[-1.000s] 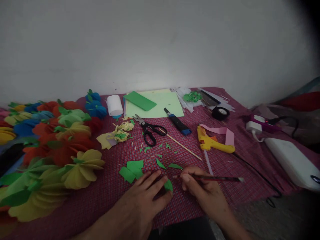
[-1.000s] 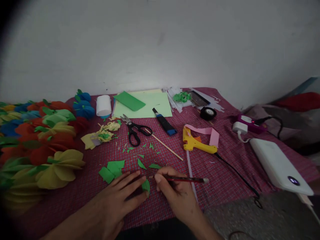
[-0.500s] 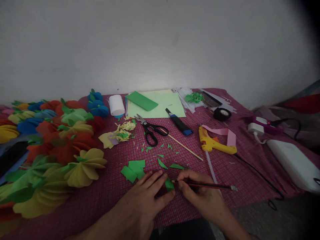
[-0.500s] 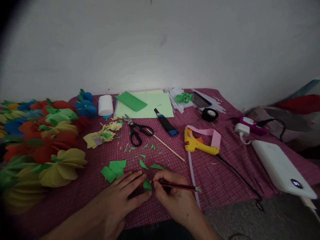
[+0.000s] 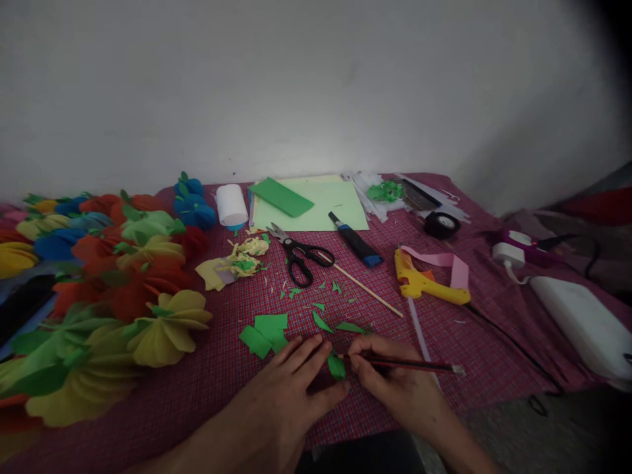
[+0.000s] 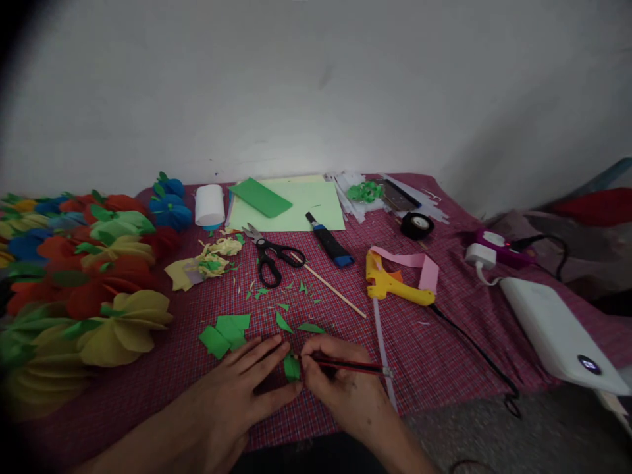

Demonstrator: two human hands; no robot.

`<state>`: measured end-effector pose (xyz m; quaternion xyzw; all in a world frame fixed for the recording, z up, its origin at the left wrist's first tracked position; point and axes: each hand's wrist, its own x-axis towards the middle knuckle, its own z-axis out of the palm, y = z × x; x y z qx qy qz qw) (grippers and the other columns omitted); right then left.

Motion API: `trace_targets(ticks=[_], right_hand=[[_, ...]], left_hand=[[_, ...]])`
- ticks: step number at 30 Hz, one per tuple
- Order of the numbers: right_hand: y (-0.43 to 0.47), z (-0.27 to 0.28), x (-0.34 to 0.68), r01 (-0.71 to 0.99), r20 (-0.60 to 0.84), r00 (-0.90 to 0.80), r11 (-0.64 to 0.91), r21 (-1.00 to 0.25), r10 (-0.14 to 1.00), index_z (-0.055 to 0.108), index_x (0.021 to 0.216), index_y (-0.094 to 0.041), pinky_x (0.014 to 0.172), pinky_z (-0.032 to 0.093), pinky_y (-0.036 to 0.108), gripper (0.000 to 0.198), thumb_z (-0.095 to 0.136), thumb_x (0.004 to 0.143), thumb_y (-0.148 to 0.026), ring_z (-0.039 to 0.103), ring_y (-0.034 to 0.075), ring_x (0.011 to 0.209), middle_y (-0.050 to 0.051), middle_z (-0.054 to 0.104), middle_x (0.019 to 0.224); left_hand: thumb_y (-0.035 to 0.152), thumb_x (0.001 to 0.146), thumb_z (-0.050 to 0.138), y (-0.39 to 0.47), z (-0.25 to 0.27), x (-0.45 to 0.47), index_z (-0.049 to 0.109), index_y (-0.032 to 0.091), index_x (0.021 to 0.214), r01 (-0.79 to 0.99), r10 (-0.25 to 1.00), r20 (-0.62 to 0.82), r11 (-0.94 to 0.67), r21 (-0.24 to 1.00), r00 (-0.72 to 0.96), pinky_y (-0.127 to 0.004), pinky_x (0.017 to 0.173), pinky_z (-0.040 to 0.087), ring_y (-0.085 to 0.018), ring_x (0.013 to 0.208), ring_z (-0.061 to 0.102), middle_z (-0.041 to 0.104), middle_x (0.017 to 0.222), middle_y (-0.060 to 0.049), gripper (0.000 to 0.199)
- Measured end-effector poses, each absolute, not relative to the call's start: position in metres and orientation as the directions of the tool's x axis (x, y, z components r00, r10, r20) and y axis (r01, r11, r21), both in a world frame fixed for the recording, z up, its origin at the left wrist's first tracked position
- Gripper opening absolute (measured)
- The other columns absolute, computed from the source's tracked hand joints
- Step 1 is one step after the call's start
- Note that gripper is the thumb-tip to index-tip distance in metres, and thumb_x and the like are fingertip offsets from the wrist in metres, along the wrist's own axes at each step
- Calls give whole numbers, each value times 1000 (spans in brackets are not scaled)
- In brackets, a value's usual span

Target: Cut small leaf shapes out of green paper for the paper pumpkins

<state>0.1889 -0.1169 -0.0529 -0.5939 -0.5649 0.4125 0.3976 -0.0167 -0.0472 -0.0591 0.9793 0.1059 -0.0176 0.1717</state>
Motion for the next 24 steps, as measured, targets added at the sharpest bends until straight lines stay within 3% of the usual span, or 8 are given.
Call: trace_targets(ticks=[8, 13, 24], right_hand=[[-118, -48, 188, 330, -91, 49, -102, -939, 995, 56, 72, -19, 50, 39, 20, 12, 50, 82, -17, 49, 11, 57, -4, 52, 62], [-117, -50, 189, 324, -77, 38, -85, -942, 996, 59, 77, -20, 54, 41, 20, 13, 49, 85, -20, 52, 12, 62, -3, 55, 67], [-117, -52, 189, 329, -61, 22, -64, -942, 998, 59, 76, -21, 54, 41, 21, 12, 50, 85, -20, 52, 12, 61, -3, 53, 66]], left_hand=[[33, 57, 69, -47, -55, -15, 32, 27, 140, 205, 190, -78, -917, 343, 979, -59, 102, 23, -42, 132, 23, 21, 150, -15, 91], [30, 56, 68, -49, -61, -18, 29, 28, 141, 220, 208, -71, -908, 357, 976, -59, 103, 20, -41, 134, 19, 15, 152, -14, 93], [26, 57, 67, -48, -52, -16, 32, 27, 139, 219, 206, -75, -904, 368, 976, -58, 104, 20, -40, 133, 22, 19, 150, -15, 90]])
